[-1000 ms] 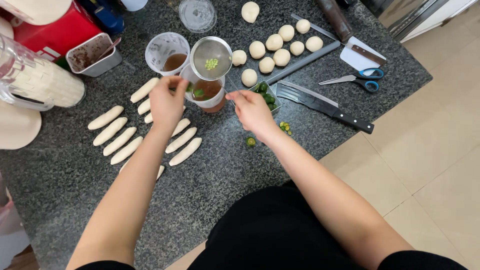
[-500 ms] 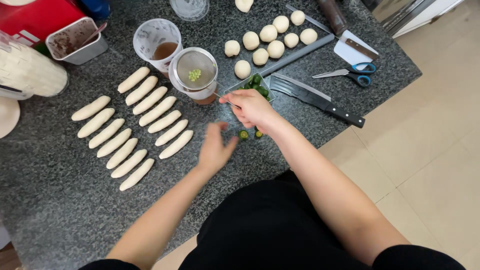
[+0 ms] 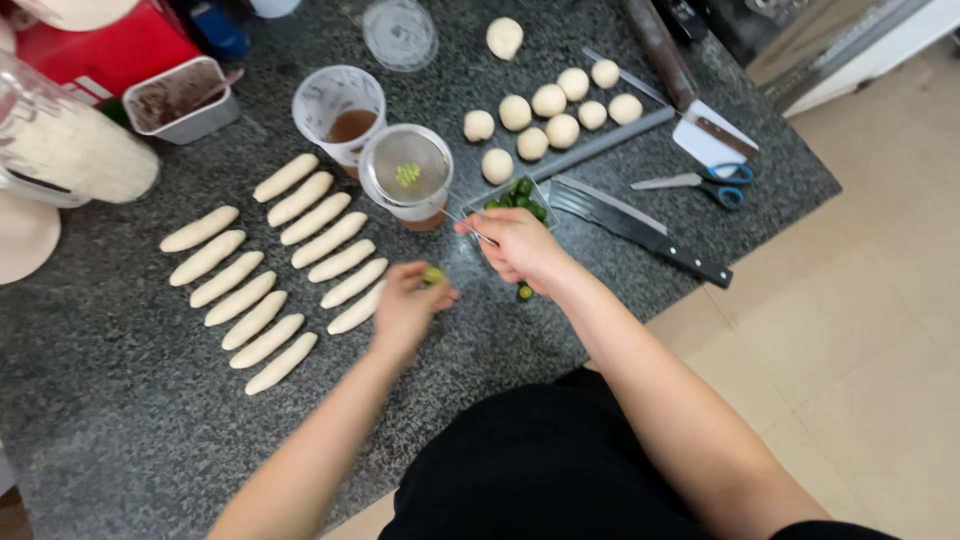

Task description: The person retrieves kumquats from a freezer and cups of tea from a refrigerator, then slices the kumquats and squeezes the juice through a strainer into the drinks.

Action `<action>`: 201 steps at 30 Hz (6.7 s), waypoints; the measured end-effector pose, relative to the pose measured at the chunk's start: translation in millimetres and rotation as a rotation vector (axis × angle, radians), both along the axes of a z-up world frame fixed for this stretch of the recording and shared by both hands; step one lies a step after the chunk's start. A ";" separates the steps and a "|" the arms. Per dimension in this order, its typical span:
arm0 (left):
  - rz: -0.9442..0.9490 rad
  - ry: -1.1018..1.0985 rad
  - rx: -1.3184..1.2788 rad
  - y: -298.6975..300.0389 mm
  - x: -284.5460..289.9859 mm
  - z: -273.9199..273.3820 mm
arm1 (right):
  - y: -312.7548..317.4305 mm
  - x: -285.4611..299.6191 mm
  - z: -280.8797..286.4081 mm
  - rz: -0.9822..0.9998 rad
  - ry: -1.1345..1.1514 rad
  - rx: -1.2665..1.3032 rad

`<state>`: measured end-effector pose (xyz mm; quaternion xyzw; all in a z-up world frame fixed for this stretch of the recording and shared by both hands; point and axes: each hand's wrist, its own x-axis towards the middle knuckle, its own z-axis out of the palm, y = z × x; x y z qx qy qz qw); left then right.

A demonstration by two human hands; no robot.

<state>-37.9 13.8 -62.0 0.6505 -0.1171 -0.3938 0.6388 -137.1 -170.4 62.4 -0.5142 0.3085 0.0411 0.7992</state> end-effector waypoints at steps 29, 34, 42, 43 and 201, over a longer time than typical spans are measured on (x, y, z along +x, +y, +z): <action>-0.322 -1.421 0.409 -70.3 244.6 99.1 | 11.7 153.8 -34.9 -0.084 0.036 0.023; -0.357 -1.478 0.452 -71.7 242.7 94.2 | 10.0 151.5 -37.9 -0.080 0.036 -0.001; -0.331 -1.570 0.444 -74.9 251.1 83.8 | 11.3 150.9 -31.0 -0.069 0.068 -0.050; -0.317 -1.604 0.425 -75.3 252.1 83.0 | 11.2 150.6 -31.2 -0.064 0.065 -0.057; -0.300 -1.510 0.381 -73.3 237.8 89.6 | 8.7 142.9 -25.7 -0.014 0.052 -0.088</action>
